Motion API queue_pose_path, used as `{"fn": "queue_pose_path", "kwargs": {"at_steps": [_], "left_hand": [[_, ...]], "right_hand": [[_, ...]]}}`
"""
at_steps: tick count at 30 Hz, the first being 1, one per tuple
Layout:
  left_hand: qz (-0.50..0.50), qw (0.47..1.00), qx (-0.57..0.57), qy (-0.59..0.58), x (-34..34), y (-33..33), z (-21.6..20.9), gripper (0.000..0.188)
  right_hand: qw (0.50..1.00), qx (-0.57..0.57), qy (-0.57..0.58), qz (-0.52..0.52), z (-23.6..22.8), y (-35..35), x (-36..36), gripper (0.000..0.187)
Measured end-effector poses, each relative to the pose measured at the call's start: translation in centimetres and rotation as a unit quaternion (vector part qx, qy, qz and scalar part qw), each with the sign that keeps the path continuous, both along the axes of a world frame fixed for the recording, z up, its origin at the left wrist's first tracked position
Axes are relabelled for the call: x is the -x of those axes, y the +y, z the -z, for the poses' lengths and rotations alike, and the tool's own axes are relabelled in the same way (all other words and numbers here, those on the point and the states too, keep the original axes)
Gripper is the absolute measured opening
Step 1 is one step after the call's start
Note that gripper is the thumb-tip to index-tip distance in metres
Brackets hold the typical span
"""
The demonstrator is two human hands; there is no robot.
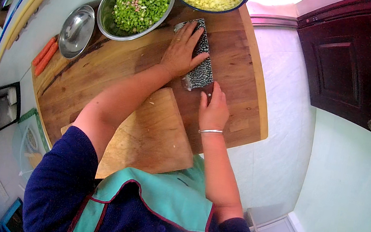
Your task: The person chops a head of cabbage into small pieces using a large knife on a wooden cutting board. They then gather the chopped cabbage and transfer it into a bowl.
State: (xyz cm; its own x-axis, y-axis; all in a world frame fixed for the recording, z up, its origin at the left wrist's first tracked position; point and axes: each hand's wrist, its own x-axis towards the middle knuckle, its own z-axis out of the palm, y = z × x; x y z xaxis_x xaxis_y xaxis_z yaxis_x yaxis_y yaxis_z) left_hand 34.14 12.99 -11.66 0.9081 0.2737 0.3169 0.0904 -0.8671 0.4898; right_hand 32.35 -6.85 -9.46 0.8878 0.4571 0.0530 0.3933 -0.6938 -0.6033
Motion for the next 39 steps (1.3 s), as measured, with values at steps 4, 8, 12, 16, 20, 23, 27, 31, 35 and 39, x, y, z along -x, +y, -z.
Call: {"fn": "queue_pose_path", "kwargs": {"at_steps": [4,8,12,16,20,23,27,31,35,39], "left_hand": [[-0.070,0.997,0.023,-0.017,0.1,0.5,0.1,0.066],[-0.091,0.995,0.034,-0.023,-0.3,0.8,0.0,0.065],[-0.044,0.997,0.016,-0.066,-0.8,-0.6,-2.4,0.060],[0.009,0.977,0.002,-0.215,-5.4,-0.7,-8.6,0.052],[-0.021,0.945,-0.063,-0.321,-12.7,3.5,-13.0,0.038],[-0.046,0.967,0.067,-0.241,-15.5,7.4,-11.0,0.032],[-0.013,0.992,0.006,-0.128,-15.6,9.2,-9.3,0.029],[-0.064,0.982,0.177,-0.016,-16.2,8.7,-13.7,0.030],[-0.043,0.983,0.174,-0.037,-16.0,10.0,-13.4,0.036],[-0.033,0.923,0.384,0.020,-9.8,9.0,-15.6,0.044]], "right_hand": [[0.998,0.009,0.056,-0.023,-0.3,1.1,0.1,0.045],[0.995,-0.055,0.072,-0.039,-0.1,0.8,-0.5,0.044],[0.991,-0.094,0.090,-0.017,-2.8,-0.6,-0.1,0.044],[0.993,-0.114,0.014,0.008,-7.8,-0.5,-2.7,0.046],[0.986,-0.154,-0.062,0.021,-11.3,1.7,-7.2,0.045],[0.990,-0.124,-0.039,0.054,-10.7,0.1,-7.6,0.044],[0.988,-0.113,-0.003,0.100,-8.3,-4.4,-5.6,0.043],[0.985,-0.131,0.037,0.110,-9.0,-6.2,-3.9,0.043],[0.975,-0.185,0.080,0.091,-9.7,-7.1,-1.7,0.042],[0.977,-0.182,0.106,0.012,-10.5,-8.1,1.4,0.041]]}}
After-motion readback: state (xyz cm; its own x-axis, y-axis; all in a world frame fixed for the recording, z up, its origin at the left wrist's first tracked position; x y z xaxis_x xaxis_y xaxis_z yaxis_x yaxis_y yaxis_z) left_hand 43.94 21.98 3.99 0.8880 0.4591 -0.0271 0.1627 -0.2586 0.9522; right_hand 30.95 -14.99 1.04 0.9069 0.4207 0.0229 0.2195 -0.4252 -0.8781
